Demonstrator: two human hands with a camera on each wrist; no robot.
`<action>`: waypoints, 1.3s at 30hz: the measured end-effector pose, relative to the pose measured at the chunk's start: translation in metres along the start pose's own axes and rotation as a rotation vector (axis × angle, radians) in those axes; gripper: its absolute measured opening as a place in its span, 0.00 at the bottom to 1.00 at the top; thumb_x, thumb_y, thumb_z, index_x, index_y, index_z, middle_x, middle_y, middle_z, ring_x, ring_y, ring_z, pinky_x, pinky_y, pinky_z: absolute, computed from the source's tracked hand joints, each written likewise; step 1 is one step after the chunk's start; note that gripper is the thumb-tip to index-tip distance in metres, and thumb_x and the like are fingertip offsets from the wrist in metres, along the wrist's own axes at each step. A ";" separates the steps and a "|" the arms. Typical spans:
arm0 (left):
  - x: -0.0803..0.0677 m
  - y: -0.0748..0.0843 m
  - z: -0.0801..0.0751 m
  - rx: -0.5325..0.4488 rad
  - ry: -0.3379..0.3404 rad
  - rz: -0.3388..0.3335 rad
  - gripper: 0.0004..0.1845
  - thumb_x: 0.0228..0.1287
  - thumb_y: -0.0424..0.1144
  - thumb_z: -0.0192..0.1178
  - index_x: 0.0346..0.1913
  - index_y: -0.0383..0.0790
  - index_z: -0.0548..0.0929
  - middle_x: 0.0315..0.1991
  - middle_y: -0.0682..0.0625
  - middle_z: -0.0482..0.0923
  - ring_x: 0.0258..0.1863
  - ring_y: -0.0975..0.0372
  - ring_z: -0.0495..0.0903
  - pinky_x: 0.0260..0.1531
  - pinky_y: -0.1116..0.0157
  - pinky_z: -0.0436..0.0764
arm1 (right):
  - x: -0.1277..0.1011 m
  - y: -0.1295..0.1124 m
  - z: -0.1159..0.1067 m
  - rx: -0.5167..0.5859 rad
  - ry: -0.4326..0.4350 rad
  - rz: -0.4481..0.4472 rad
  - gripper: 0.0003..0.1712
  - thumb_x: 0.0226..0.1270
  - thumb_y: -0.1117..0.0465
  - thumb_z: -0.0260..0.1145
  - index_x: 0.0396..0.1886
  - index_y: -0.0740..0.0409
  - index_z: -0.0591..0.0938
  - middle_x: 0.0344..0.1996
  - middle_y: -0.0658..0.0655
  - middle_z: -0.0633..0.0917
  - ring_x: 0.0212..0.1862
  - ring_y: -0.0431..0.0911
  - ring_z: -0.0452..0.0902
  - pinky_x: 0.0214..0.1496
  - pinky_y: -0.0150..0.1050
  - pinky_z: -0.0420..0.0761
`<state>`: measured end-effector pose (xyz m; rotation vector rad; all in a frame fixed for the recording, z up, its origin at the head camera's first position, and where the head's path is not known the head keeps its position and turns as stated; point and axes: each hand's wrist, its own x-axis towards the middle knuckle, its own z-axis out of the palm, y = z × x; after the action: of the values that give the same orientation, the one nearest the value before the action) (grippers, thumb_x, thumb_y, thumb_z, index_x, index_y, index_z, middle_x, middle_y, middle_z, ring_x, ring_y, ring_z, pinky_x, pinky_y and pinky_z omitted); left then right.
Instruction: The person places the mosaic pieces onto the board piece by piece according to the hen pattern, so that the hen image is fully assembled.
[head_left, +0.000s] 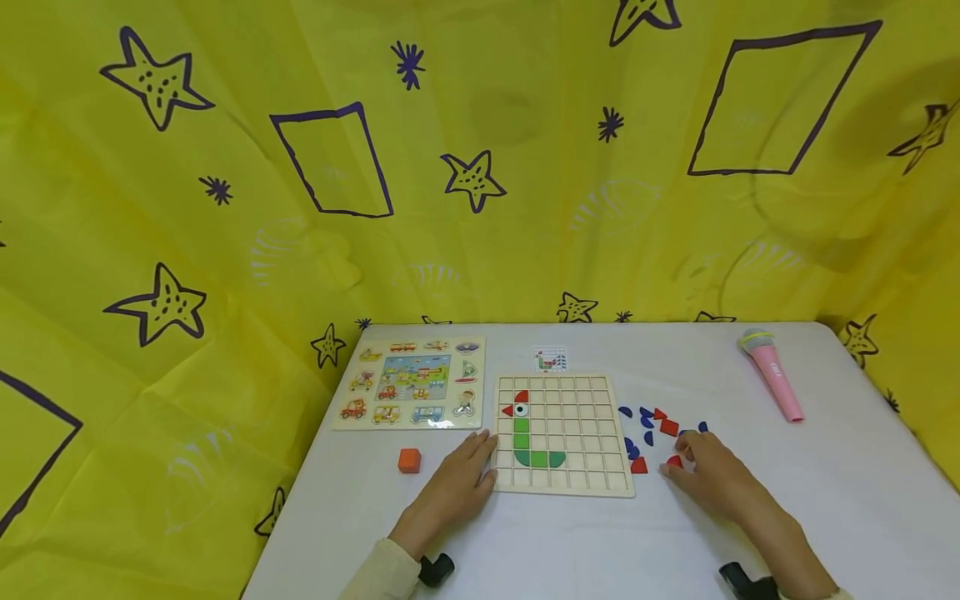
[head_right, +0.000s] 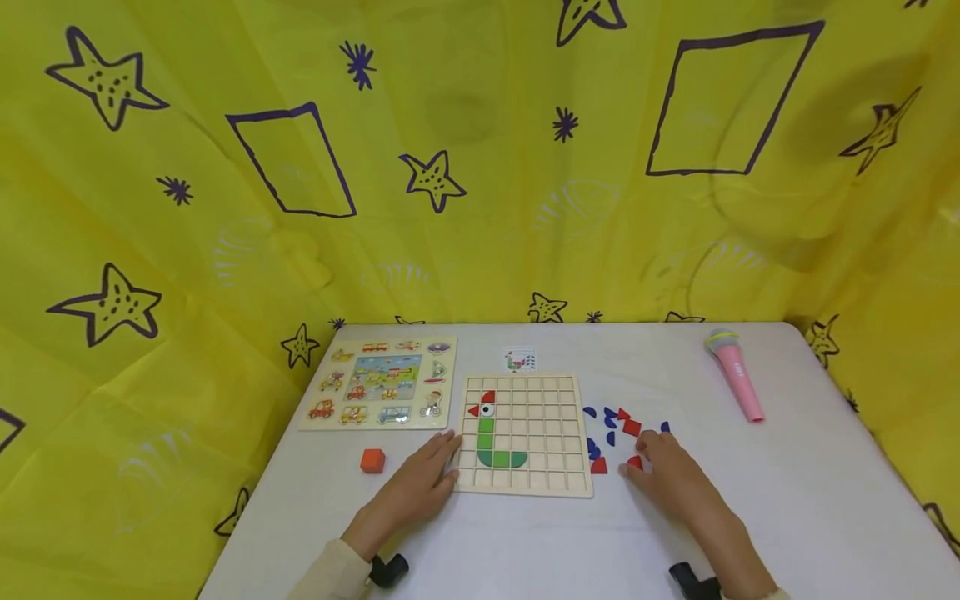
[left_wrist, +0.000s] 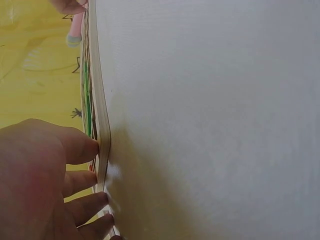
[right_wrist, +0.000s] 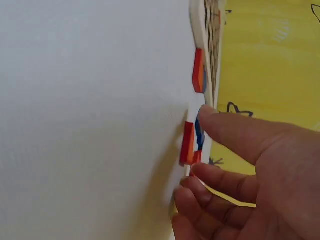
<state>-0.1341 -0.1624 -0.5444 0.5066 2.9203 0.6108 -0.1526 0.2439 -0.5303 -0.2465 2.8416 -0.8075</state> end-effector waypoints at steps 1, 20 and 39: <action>0.000 0.000 0.000 -0.001 -0.001 0.000 0.31 0.75 0.47 0.53 0.77 0.45 0.63 0.77 0.50 0.57 0.76 0.54 0.54 0.71 0.53 0.60 | 0.000 -0.001 0.001 -0.010 0.000 0.010 0.21 0.63 0.56 0.74 0.46 0.66 0.78 0.37 0.58 0.77 0.39 0.52 0.75 0.44 0.54 0.83; 0.001 -0.001 0.001 0.009 -0.006 0.000 0.31 0.75 0.47 0.53 0.77 0.45 0.63 0.77 0.50 0.57 0.76 0.55 0.55 0.71 0.54 0.60 | 0.003 -0.016 0.006 -0.103 0.021 -0.046 0.13 0.62 0.71 0.71 0.46 0.62 0.81 0.39 0.61 0.77 0.43 0.55 0.75 0.49 0.56 0.83; 0.001 -0.002 0.001 0.008 0.005 0.013 0.31 0.75 0.47 0.53 0.77 0.45 0.63 0.77 0.49 0.57 0.76 0.55 0.55 0.71 0.54 0.60 | 0.011 -0.029 0.000 -0.101 0.020 -0.075 0.12 0.61 0.70 0.70 0.44 0.64 0.82 0.36 0.58 0.77 0.37 0.51 0.74 0.44 0.52 0.84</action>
<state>-0.1355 -0.1634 -0.5464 0.5257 2.9270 0.6035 -0.1598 0.2169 -0.5161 -0.3624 2.9117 -0.6851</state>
